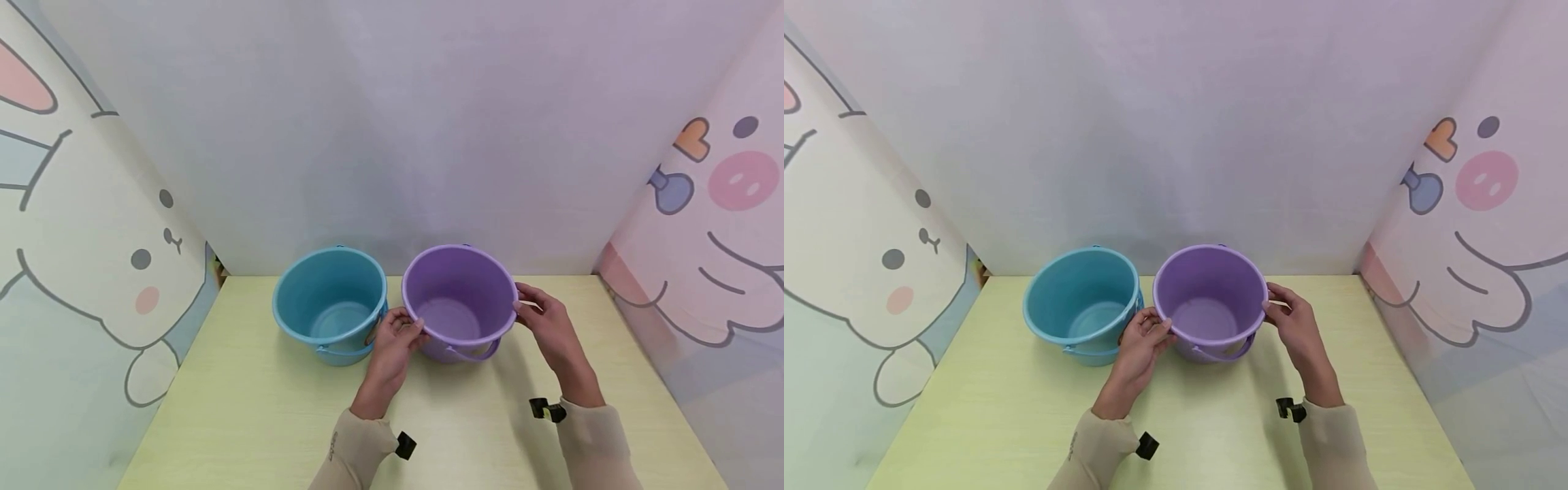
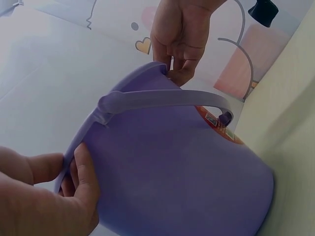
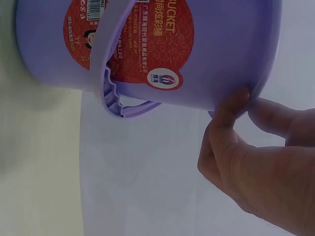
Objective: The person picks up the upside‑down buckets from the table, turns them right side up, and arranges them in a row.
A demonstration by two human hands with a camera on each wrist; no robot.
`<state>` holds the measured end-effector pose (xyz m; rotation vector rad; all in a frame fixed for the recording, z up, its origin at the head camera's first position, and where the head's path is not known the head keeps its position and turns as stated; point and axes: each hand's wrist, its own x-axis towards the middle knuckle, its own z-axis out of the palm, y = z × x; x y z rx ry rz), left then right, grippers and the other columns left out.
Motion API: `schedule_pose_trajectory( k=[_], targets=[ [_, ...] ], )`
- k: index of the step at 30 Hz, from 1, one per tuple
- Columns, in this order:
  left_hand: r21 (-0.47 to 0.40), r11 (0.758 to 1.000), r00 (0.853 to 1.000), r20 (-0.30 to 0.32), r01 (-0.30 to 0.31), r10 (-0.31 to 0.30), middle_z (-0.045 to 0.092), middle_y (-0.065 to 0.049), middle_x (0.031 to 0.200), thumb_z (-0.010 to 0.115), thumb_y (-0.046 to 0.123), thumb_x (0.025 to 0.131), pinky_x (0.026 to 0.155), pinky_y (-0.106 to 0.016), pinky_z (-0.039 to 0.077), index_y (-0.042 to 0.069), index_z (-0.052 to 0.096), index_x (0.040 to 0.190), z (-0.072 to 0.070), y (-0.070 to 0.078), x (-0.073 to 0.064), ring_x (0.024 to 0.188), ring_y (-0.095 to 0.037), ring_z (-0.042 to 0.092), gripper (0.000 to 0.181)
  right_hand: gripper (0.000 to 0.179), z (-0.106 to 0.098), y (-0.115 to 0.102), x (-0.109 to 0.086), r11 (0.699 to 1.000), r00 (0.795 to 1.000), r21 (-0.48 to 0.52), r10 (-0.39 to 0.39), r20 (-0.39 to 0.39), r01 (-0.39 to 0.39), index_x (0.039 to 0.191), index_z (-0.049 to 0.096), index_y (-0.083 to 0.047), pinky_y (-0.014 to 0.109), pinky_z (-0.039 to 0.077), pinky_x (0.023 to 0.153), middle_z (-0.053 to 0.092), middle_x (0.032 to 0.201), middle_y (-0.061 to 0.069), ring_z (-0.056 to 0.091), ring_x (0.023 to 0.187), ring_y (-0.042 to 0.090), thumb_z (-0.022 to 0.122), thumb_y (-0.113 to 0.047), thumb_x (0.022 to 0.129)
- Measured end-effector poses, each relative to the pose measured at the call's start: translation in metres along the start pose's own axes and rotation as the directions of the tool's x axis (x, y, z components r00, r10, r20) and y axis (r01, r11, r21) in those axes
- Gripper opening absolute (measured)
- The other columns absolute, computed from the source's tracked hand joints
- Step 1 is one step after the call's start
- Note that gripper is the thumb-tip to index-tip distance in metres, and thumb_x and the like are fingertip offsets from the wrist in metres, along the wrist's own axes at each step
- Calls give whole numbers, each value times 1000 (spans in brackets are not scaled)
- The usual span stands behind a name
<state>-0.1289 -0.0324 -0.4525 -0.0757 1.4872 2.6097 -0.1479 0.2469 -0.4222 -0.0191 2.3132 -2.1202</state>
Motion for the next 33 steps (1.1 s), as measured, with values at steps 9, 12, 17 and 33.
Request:
schedule_pose_trajectory(
  k=[9, 12, 17, 33],
  targets=[
    [-13, 1000, 999, -28, 20, -20, 52, -9, 107, 56, -7, 104, 82, -24, 59, -7, 41, 129, 0, 1, 3, 90, -14, 61, 29, 49, 5, 3, 7, 1000, 999, -14, 21, -42, -22, 155, 40, 12, 16, 56, 92, 56, 131, 9, 66, 104, -1, 52, -3, 110],
    [-14, 1000, 999, -29, 18, -18, 52, -8, 107, 57, -7, 104, 82, -24, 59, -7, 41, 129, 0, 0, 4, 89, -14, 61, 30, 49, 6, 3, 8, 999, 999, -26, 22, -45, -23, 156, 39, 12, 16, 55, 92, 53, 135, 14, 65, 104, -2, 51, -3, 110],
    [-16, 1000, 1000, -21, 14, -14, 53, -9, 107, 57, -7, 104, 83, -24, 60, -5, 43, 127, -2, 0, 5, 89, -14, 63, 27, 52, 6, 4, 8, 1000, 999, -26, 15, -43, -16, 156, 38, 12, 16, 56, 91, 51, 139, 19, 64, 106, -2, 53, -5, 110],
    [162, 986, 996, 81, 30, -43, 56, -11, 107, 59, -4, 102, 89, -33, 62, -12, 47, 128, -19, 3, -12, 89, -18, 70, 30, 51, -7, 15, -10, 1000, 997, 19, 15, -79, -14, 155, 36, 14, 19, 58, 92, 60, 123, -3, 66, 107, 0, 50, -11, 112]
  ],
)
